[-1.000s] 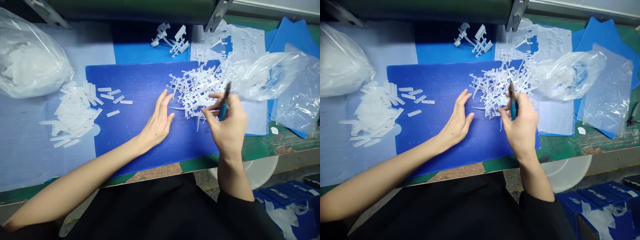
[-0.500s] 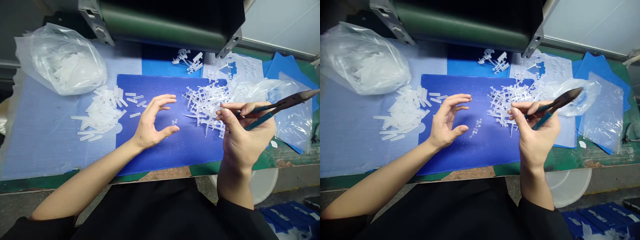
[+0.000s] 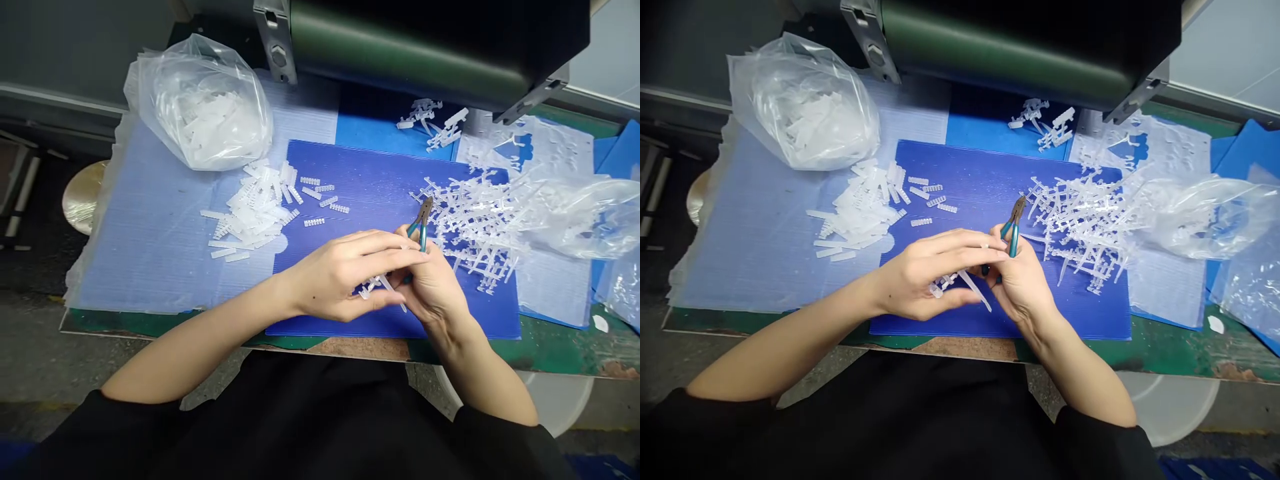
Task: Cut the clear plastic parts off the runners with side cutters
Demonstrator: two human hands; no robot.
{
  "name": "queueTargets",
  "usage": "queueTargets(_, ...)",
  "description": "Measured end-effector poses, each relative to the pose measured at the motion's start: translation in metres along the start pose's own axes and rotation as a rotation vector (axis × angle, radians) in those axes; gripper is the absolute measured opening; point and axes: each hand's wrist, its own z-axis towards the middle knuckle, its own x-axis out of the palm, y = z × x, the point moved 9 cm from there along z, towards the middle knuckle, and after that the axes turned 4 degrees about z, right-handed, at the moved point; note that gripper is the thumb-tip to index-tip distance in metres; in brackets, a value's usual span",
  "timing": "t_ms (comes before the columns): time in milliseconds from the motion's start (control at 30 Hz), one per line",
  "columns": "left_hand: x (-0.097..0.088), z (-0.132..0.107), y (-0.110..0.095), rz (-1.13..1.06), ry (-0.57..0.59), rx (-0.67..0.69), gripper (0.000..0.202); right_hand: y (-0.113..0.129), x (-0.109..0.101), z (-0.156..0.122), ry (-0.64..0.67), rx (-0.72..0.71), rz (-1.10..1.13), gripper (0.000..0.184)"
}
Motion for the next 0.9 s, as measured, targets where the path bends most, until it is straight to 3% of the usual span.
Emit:
queueTargets(100, -0.005, -0.009, 0.016, -0.181, -0.025, -0.254, 0.031, -0.004, 0.002, 0.001, 0.038, 0.009, -0.048, 0.048)
queueTargets(200, -0.019, -0.029, 0.056, -0.463, -0.251, -0.582, 0.03, 0.007, -0.007, 0.0, 0.031, -0.123, -0.239, 0.036)
queueTargets(267, -0.027, -0.046, 0.079, -0.529, -0.388, -0.717, 0.044, 0.012, -0.012, -0.003, 0.053, -0.182, -0.335, 0.029)
queueTargets(367, -0.032, -0.062, 0.098, -0.446, -0.385, -0.839, 0.077, -0.001, -0.006, -0.013, 0.224, -0.058, -0.326, 0.029)
queueTargets(433, -0.036, -0.065, 0.099, -0.349, -0.374, -0.855, 0.086, -0.014, 0.006, -0.026, 0.375, 0.06, -0.355, 0.03)
queueTargets(567, -0.032, -0.059, 0.092, -0.285, -0.336, -0.846, 0.08, -0.04, 0.026, -0.05, 0.592, 0.263, -0.494, 0.034)
queueTargets(767, -0.017, -0.055, 0.079, -0.351, -0.264, -0.743, 0.069, -0.062, 0.024, -0.046, 0.55, 0.318, -0.677, 0.035)
queueTargets(900, -0.007, -0.059, 0.072, -0.41, -0.122, -0.7, 0.088, -0.065, 0.025, -0.048, 0.581, 0.298, -0.765, 0.029)
